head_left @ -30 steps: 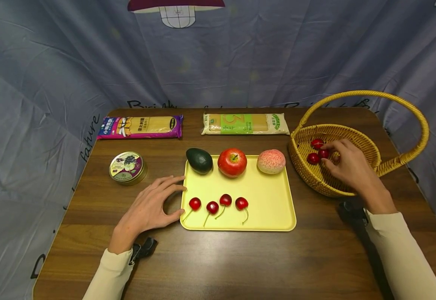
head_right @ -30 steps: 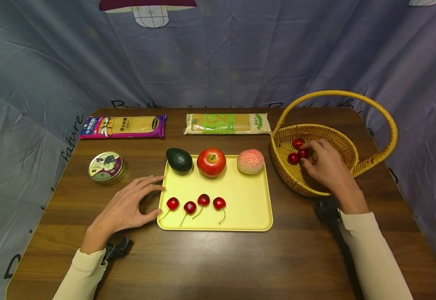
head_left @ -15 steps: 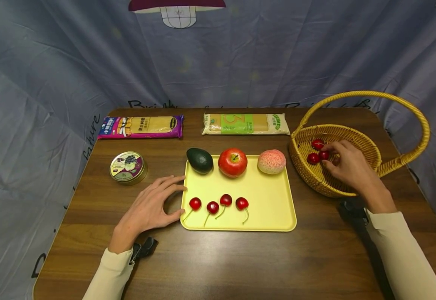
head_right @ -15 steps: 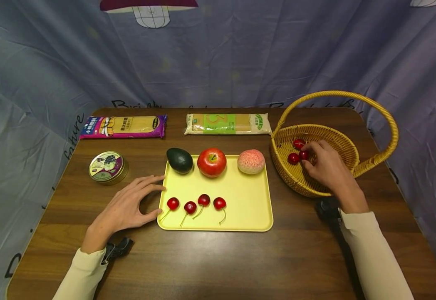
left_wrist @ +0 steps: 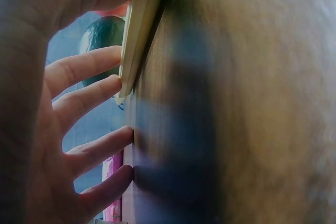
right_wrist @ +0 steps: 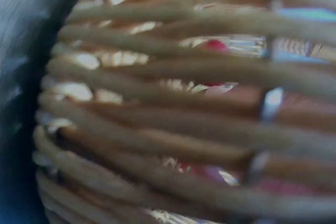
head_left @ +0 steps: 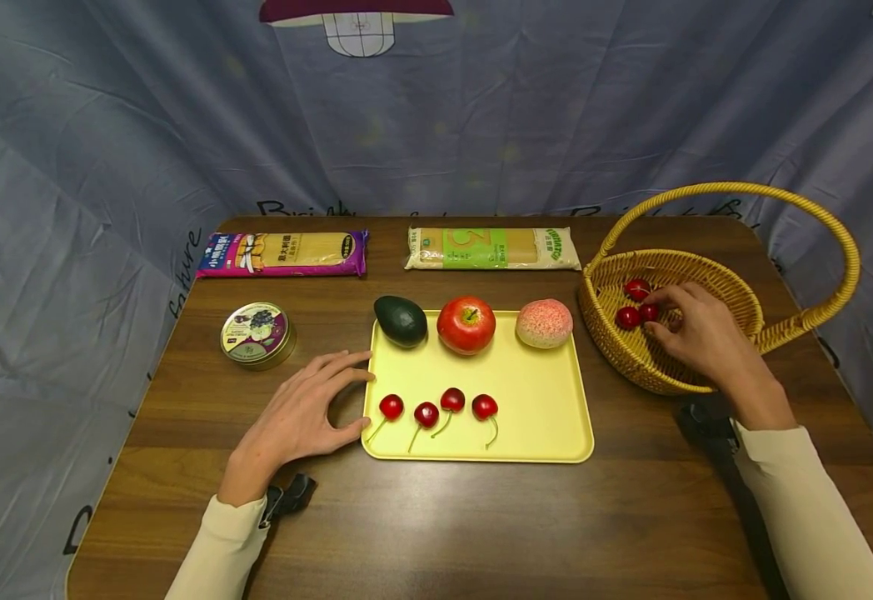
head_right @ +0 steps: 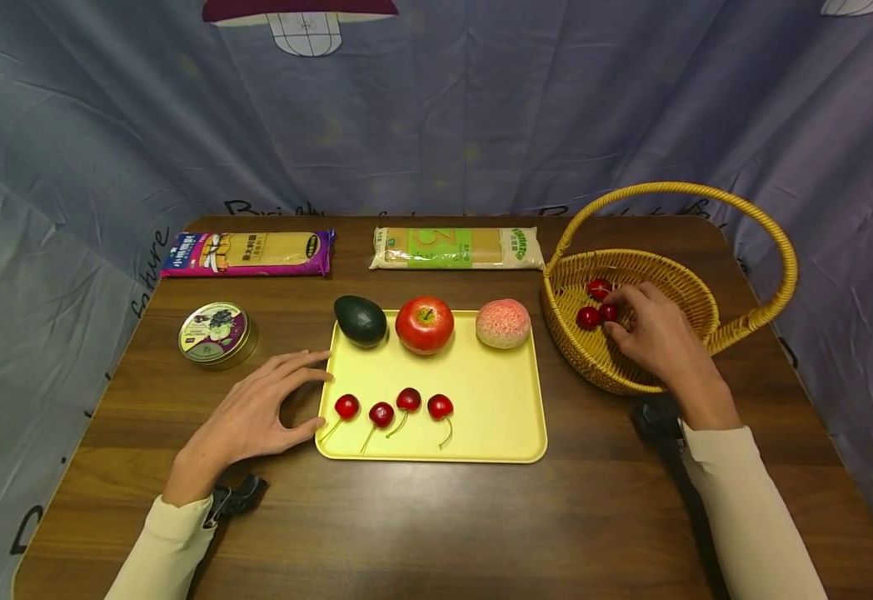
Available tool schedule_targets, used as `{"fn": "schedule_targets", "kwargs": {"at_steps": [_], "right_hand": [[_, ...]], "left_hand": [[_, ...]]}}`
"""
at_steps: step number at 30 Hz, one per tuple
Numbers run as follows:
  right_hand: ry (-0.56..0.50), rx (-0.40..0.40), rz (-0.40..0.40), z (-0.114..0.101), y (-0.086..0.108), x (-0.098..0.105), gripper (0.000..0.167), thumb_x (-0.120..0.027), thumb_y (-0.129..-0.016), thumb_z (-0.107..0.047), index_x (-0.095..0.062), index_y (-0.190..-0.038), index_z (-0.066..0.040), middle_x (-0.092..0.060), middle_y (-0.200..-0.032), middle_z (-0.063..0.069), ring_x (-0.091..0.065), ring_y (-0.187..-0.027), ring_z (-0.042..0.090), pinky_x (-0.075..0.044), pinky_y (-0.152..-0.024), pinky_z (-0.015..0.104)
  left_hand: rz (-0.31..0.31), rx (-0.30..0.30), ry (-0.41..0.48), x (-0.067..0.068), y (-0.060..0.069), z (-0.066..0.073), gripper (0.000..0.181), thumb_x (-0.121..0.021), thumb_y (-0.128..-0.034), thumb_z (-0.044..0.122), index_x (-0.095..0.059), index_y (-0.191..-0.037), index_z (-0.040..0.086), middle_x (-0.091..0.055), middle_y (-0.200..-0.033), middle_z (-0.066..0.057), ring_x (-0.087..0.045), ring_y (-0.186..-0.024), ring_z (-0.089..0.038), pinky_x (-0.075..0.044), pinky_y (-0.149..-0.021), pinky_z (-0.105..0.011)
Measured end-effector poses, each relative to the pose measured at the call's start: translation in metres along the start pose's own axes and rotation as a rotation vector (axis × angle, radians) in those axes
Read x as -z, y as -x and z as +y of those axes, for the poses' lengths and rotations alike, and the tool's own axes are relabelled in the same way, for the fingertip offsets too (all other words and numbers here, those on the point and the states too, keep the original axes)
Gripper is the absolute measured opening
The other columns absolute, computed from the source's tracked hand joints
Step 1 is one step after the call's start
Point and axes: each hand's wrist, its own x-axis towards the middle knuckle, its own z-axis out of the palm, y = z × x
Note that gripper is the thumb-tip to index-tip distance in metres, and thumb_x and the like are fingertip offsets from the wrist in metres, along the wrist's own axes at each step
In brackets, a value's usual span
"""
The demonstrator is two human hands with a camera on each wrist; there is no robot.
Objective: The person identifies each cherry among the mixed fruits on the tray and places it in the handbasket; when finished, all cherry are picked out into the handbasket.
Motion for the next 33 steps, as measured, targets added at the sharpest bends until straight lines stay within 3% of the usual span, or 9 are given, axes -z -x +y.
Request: {"fn": "schedule_targets", "kwargs": {"at_steps": [5, 9, 18, 24, 33], "right_hand": [[0.007, 0.014, 0.056, -0.007, 0.001, 0.005, 0.036, -0.088, -0.082, 0.001, -0.073, -0.115, 0.002, -0.066, -0.109, 0.026, -0.065, -0.089, 0.041, -0.051, -0.07, 0.057], [0.003, 0.035, 0.097, -0.017, -0.001, 0.009, 0.038, -0.088, -0.082, 0.001, -0.072, -0.117, 0.002, -0.068, -0.109, 0.025, -0.065, -0.095, 0.041, -0.05, -0.074, 0.056], [-0.024, 0.009, 0.075, -0.054, -0.006, 0.016, 0.037, -0.085, -0.089, -0.006, -0.073, -0.124, -0.001, -0.067, -0.115, 0.02, -0.066, -0.094, 0.037, -0.053, -0.075, 0.054], [-0.012, 0.128, 0.159, -0.081, -0.007, 0.012, 0.035, -0.085, -0.087, -0.003, -0.074, -0.12, -0.003, -0.069, -0.108, 0.014, -0.063, -0.083, 0.024, -0.049, -0.069, 0.041], [-0.068, 0.282, 0.16, -0.118, -0.007, -0.007, 0.037, -0.087, -0.087, -0.006, -0.072, -0.121, -0.002, -0.07, -0.112, 0.015, -0.064, -0.084, 0.027, -0.057, -0.066, 0.045]], "left_hand": [[0.001, -0.003, -0.002, 0.0, 0.0, 0.0, 0.057, -0.083, -0.0876, 0.047, -0.07, -0.139, 0.025, -0.046, -0.167, 0.005, -0.042, -0.154, -0.032, -0.046, -0.11, -0.069], [0.0, -0.002, -0.001, 0.0, 0.0, 0.0, 0.058, -0.084, -0.0875, 0.047, -0.07, -0.139, 0.025, -0.046, -0.167, 0.005, -0.042, -0.154, -0.032, -0.046, -0.11, -0.07], [-0.007, 0.008, 0.001, 0.001, -0.001, 0.001, 0.058, -0.083, -0.0878, 0.048, -0.07, -0.139, 0.026, -0.046, -0.167, 0.005, -0.042, -0.155, -0.031, -0.044, -0.112, -0.069], [-0.009, 0.01, 0.003, 0.001, -0.001, 0.001, 0.057, -0.083, -0.088, 0.047, -0.069, -0.139, 0.026, -0.046, -0.168, 0.005, -0.041, -0.155, -0.032, -0.044, -0.112, -0.07], [0.002, -0.01, -0.006, 0.0, -0.002, -0.001, 0.057, -0.083, -0.088, 0.048, -0.07, -0.138, 0.025, -0.047, -0.166, 0.006, -0.044, -0.152, -0.031, -0.049, -0.107, -0.068]]}}
